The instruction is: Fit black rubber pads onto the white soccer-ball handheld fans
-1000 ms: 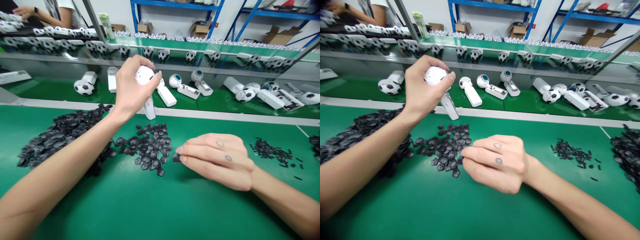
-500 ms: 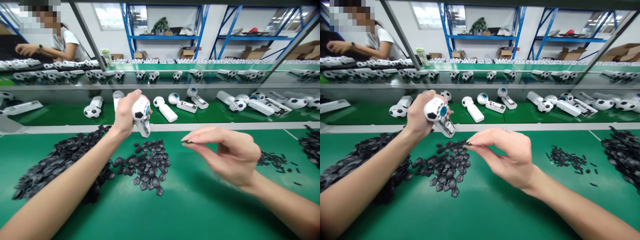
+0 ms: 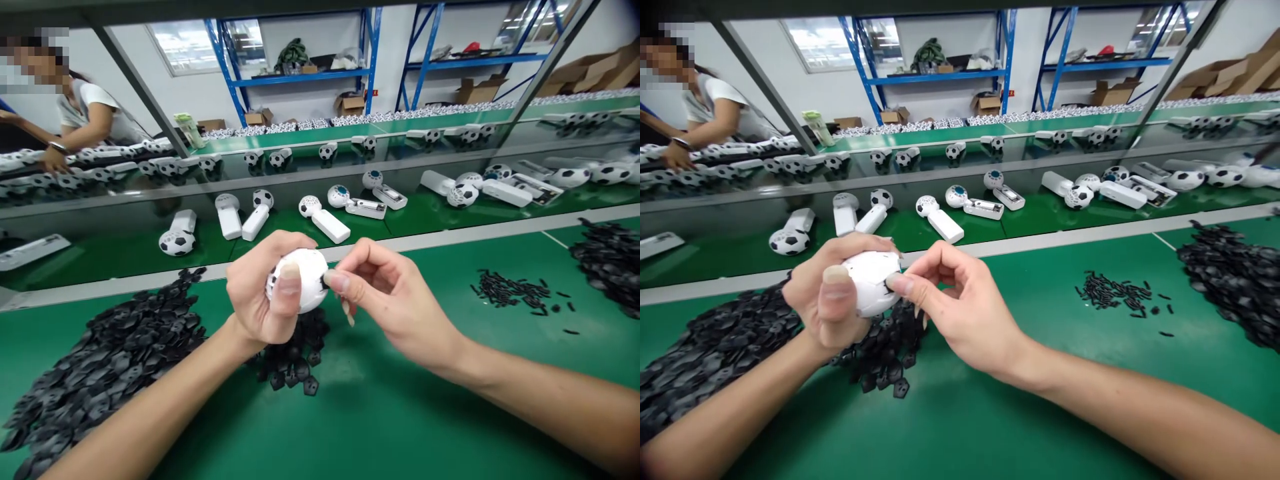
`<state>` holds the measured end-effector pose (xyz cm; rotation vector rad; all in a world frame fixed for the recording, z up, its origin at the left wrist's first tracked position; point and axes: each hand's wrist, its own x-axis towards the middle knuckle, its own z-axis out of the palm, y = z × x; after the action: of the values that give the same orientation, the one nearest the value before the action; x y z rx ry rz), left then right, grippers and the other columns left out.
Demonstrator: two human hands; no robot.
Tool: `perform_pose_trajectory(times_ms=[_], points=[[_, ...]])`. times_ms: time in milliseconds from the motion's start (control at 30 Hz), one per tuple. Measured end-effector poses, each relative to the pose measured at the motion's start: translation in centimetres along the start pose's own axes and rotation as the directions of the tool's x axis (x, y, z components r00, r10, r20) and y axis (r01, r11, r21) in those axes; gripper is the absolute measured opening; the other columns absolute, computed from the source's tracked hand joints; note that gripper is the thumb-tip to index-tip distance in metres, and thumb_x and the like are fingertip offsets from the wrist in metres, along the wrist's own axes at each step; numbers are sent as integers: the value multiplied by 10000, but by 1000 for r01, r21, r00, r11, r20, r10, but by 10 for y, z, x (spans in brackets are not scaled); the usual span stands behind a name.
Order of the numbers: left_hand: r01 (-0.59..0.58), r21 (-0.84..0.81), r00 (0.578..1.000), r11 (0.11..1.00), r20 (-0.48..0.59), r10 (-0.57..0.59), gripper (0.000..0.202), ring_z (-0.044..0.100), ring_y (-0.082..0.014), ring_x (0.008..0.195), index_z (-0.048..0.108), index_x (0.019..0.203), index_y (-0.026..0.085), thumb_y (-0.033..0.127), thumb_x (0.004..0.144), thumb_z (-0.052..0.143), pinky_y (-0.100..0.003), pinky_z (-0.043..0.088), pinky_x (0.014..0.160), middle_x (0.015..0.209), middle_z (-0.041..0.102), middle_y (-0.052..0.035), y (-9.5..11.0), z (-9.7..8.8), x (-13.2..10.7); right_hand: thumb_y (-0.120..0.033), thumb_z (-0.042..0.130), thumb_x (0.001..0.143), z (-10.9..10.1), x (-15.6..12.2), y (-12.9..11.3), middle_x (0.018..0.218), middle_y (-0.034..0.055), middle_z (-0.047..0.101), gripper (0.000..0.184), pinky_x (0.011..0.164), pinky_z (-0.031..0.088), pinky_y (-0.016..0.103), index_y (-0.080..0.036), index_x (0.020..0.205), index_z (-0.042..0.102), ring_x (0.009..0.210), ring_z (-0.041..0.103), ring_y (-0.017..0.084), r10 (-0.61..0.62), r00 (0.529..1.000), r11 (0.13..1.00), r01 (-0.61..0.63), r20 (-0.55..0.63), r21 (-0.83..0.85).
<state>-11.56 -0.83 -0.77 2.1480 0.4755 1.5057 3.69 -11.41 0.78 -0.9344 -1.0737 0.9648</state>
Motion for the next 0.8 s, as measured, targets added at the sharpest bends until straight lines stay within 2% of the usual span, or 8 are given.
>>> perform_pose_trajectory(times_ms=[100,233,333,433,533,633,700,800], points=[[-70,-10,997,997,-15,70,358,667,-210,699,782,1019,270,502,1063,512,-382,477,609,849,744,-57,-1,2,-2,-435,947,833,1,0,-1,684,-51,633,380,530,476,225,-204,774,651,590,567,97,10,1000,1000,-10,4,-20],[-58,26,998,998,17,58,392,687,-227,711,761,991,268,528,1067,477,-406,509,615,861,752,-69,-3,3,-4,-460,957,813,1,0,-3,669,-40,653,406,509,466,234,-201,748,651,582,588,108,71,996,997,-71,53,-14],[-129,-7,991,992,32,130,338,688,-231,696,745,976,248,456,1057,490,-417,511,593,843,747,-81,-4,1,-4,-431,980,785,0,1,-4,651,-32,678,401,524,470,234,-192,707,667,575,595,104,94,994,995,-92,59,-33],[-173,2,980,985,100,172,235,675,-228,669,711,959,255,366,1035,518,-419,516,598,805,734,-70,1,-1,1,-408,1027,705,-2,1,-5,632,-25,690,409,535,479,236,-186,660,686,570,595,105,154,986,988,-152,58,-34],[-301,34,946,953,135,294,188,611,-213,565,681,908,275,331,992,523,-406,464,531,701,684,-40,9,-3,10,-446,1057,618,-5,1,-8,629,-9,709,441,536,514,250,-184,637,702,562,616,119,279,956,960,-280,91,0],[-437,22,892,899,135,431,130,578,-192,505,666,868,257,277,918,547,-381,414,476,635,637,-18,15,-4,21,-460,1069,571,-8,4,-12,661,14,751,458,592,591,273,-178,637,715,588,680,140,387,910,916,-398,151,51],[-455,29,881,890,158,445,102,576,-170,495,655,849,235,239,882,558,-356,400,467,625,628,-6,18,-6,25,-447,1077,555,-9,7,-13,671,20,764,453,611,611,275,-175,646,727,599,706,146,427,886,894,-443,179,62],[-394,56,904,918,202,376,100,591,-158,505,641,819,221,233,872,557,-336,394,469,621,626,-5,19,-10,27,-424,1085,548,-10,12,-12,667,20,769,450,614,617,268,-170,655,730,596,720,146,463,862,874,-482,205,54]])
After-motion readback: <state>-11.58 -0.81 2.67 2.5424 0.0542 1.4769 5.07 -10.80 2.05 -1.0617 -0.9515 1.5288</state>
